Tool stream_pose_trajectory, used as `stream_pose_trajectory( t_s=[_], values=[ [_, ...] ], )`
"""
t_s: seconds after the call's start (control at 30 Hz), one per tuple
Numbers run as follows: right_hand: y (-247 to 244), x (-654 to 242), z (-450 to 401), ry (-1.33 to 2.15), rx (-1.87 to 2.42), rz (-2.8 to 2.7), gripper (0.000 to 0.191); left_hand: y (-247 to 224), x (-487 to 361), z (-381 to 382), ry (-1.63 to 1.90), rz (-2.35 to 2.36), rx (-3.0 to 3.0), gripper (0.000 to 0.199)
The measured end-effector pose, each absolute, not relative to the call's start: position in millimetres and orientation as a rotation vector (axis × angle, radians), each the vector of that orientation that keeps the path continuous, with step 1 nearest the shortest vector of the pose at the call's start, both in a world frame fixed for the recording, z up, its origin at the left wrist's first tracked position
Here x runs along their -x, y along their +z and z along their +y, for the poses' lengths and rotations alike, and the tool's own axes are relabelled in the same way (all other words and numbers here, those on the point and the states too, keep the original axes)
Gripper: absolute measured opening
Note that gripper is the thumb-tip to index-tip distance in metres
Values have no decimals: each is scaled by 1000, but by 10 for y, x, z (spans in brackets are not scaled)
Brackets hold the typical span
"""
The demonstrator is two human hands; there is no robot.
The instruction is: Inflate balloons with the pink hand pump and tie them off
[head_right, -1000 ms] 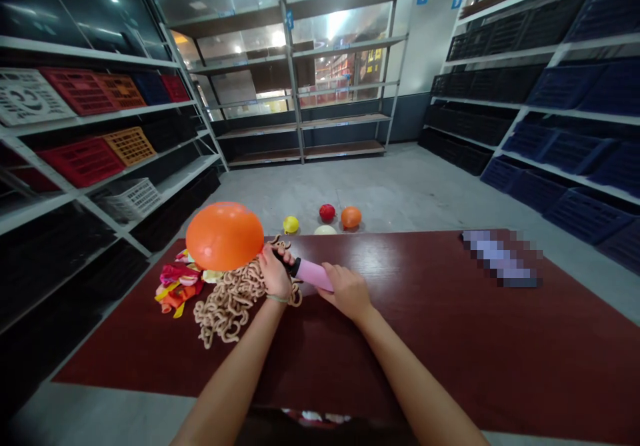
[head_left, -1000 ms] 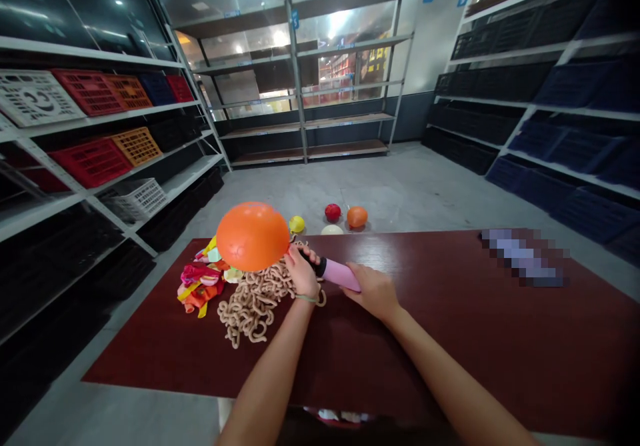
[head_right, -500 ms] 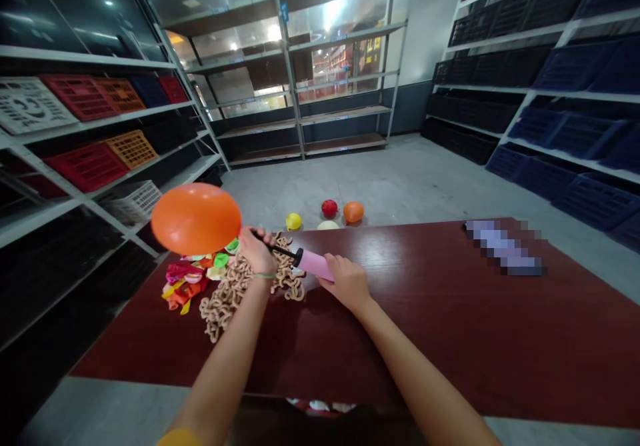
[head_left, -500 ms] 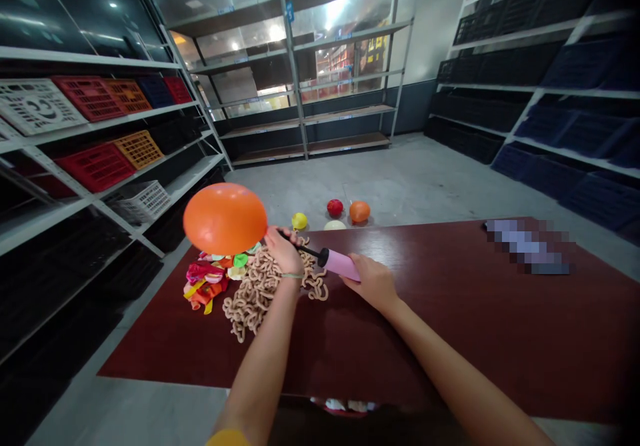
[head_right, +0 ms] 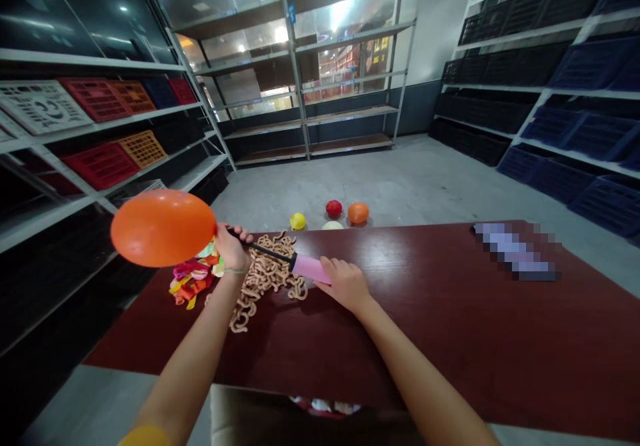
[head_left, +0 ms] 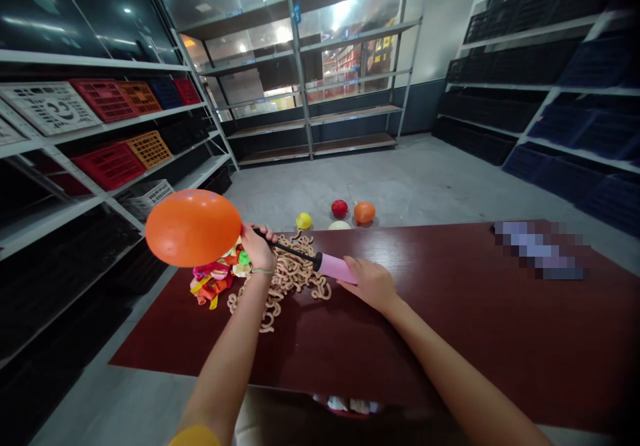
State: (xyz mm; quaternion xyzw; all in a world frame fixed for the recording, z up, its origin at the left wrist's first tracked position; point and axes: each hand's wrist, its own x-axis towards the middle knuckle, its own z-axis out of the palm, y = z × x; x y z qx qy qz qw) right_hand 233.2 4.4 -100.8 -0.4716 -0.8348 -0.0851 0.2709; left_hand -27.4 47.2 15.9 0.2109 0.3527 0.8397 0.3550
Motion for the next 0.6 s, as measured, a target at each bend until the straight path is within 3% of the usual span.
stream_pose_trajectory(
  t_s=[0.33,0.6],
  values=[
    [-973,-2383,16,-281,1337,-2187,45,-281,-761,329,1981,865,-519,22],
    [-956,-2350,17,-220,1259,-2258,47,-31,-39,479,2109,909,-473,20]
  ],
)
